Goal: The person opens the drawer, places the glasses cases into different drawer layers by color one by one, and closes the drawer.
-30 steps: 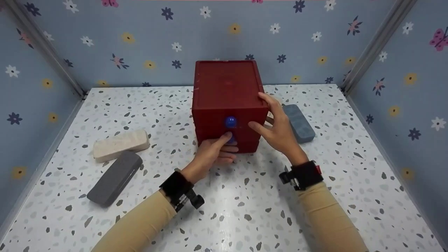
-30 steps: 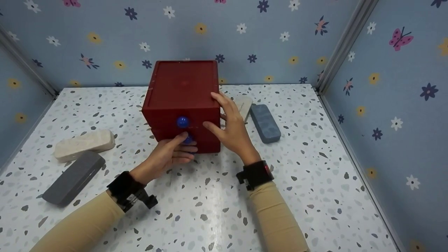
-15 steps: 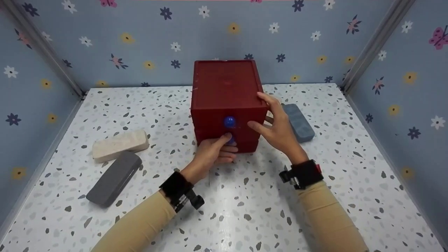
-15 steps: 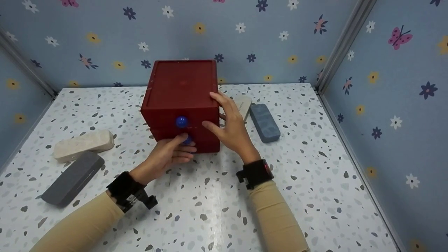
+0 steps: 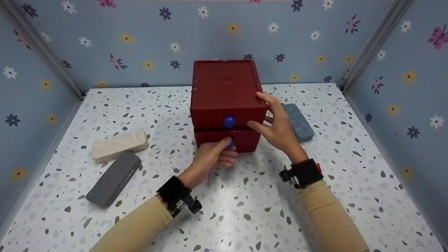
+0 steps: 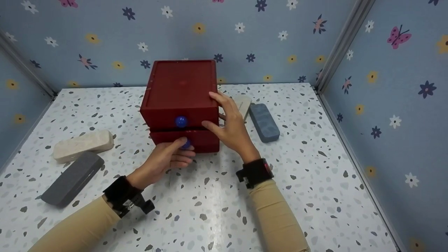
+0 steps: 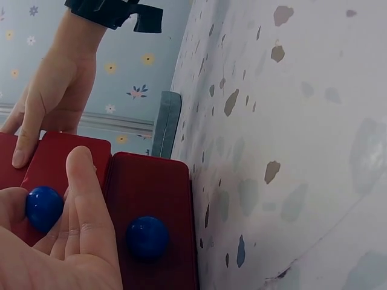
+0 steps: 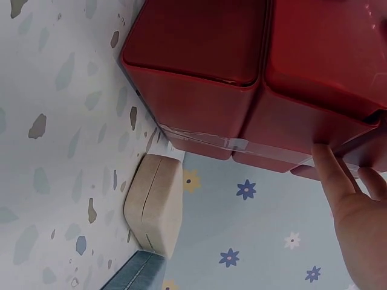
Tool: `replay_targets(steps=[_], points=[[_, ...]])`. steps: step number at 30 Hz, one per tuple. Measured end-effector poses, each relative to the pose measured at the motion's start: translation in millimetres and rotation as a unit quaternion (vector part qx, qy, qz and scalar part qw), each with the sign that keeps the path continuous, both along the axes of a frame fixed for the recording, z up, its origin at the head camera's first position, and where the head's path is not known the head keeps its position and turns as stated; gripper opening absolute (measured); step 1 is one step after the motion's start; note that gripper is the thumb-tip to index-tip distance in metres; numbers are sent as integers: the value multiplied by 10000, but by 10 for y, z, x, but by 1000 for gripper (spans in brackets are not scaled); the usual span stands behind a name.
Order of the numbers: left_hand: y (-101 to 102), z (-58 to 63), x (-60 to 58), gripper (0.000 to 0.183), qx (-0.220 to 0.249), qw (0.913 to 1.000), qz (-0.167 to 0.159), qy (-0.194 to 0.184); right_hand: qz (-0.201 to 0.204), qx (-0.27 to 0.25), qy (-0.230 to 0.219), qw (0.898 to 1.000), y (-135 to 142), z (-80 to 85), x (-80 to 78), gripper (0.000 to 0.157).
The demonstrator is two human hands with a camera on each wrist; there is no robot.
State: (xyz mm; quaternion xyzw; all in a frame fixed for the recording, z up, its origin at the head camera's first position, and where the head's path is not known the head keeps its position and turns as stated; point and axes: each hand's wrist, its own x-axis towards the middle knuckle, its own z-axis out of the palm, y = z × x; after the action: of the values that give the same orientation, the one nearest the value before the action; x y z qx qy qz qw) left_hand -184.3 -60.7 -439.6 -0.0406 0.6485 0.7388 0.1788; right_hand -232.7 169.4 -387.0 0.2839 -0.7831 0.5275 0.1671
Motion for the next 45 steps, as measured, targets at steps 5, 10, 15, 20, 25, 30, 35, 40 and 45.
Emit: replay_targets(steps=[5, 10, 15, 20, 25, 30, 35, 40, 45], points=[[-4, -2, 49, 50, 48, 10000, -82, 13, 18, -49, -25, 10000, 10, -1, -2, 74], [-9, -5, 100, 51, 23, 9999, -146, 53, 40, -15, -6, 10000, 9, 23, 11, 74], [-26, -9, 163, 53, -127, 9996, -242, 89, 12, 30, -42, 10000, 9, 23, 7, 74], [-38, -5, 226, 53, -269, 9991, -313, 114, 51, 77, -85, 9999, 11, 4, -10, 75], [-40, -7, 290, 56, -316, 9987, -384, 123, 134, 64, -104, 9998, 23, -39, -52, 76], [-41, -8, 356, 57, -361, 9983, -448, 132, 116, 51, -118, 9998, 74, -168, -172, 80], [-43, -6, 425, 55, -288, 9982, -502, 150, 184, 71, -58, 9998, 115, -220, -222, 79], [-54, 5, 498, 55, -238, 9979, -578, 156, 249, 76, -9, 9997, 132, -221, -224, 79], [-64, 9, 582, 60, -226, 9974, -683, 106, 214, 47, -58, 9997, 120, -227, -226, 81]])
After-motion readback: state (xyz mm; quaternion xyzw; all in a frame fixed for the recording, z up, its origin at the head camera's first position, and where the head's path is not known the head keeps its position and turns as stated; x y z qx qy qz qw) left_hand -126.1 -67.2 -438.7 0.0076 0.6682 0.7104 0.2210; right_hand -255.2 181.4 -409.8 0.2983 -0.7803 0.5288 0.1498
